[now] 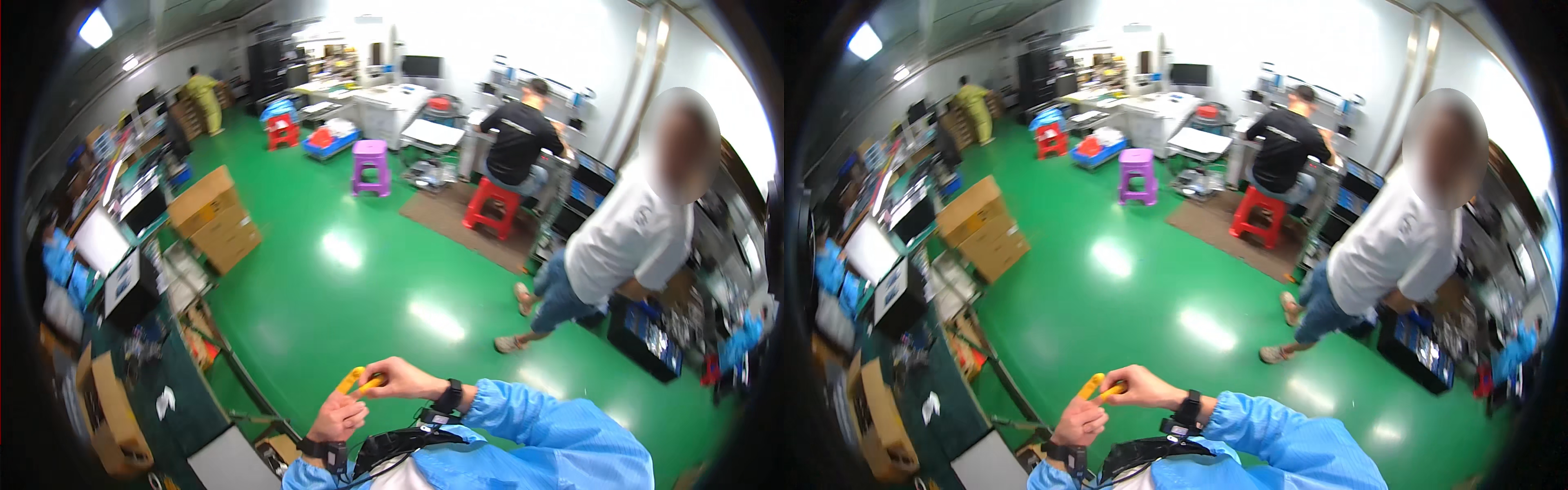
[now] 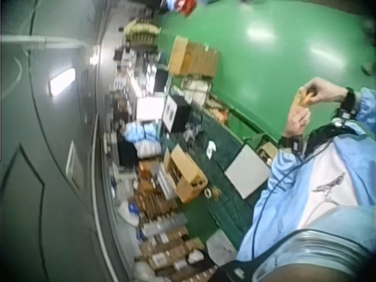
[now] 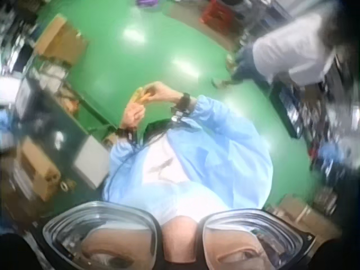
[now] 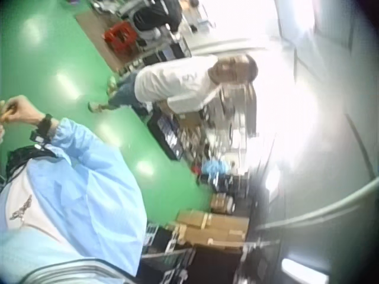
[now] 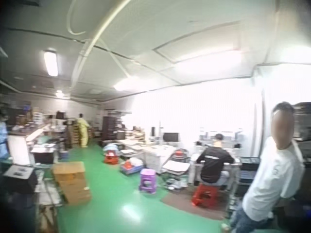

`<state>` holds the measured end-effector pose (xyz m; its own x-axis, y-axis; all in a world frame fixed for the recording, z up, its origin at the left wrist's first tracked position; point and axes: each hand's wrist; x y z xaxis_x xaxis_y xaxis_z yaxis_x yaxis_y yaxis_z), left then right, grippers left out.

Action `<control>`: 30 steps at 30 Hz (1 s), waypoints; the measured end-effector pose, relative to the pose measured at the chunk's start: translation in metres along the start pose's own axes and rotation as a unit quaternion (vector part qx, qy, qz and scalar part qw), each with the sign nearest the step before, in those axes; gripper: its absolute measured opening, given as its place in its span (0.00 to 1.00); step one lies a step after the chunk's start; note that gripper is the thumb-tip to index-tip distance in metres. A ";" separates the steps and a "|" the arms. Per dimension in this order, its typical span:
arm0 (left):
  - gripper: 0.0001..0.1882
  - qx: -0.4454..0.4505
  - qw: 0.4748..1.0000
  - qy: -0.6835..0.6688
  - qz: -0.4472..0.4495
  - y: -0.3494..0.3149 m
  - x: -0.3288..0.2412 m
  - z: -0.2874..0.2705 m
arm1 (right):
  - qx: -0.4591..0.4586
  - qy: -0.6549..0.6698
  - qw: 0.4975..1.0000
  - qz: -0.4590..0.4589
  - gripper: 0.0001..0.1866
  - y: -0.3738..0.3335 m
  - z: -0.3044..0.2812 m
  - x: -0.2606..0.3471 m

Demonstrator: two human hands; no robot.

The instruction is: Applying and trimming yellow finger cots on fingers using scissors and a heating tool.

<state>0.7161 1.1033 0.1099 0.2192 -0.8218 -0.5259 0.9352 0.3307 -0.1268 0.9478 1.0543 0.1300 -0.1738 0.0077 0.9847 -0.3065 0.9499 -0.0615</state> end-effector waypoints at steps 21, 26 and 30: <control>0.23 -0.011 0.997 0.071 -0.039 0.034 -0.005 0.010 | -0.058 -0.006 0.998 0.008 0.14 -0.008 0.003 -0.010; 0.22 -0.005 0.995 0.087 -0.039 0.037 -0.003 0.019 | -0.051 0.002 0.999 -0.010 0.16 -0.010 -0.003 -0.006; 0.19 0.004 0.998 0.058 0.000 0.043 -0.001 0.000 | -0.101 -0.109 0.988 -0.038 0.18 -0.012 -0.010 0.004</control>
<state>0.7555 1.1186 0.1052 0.1868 -0.7622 -0.6198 0.9371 0.3275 -0.1203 0.9598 1.0458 0.1362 -0.3622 -0.1136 0.9252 -0.1370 0.9883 0.0677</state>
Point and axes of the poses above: each hand's wrist, its own y-axis towards the middle knuckle, its own z-axis out of the palm, x = y × z, and after that the axes turned 6 degrees about x, right-handed
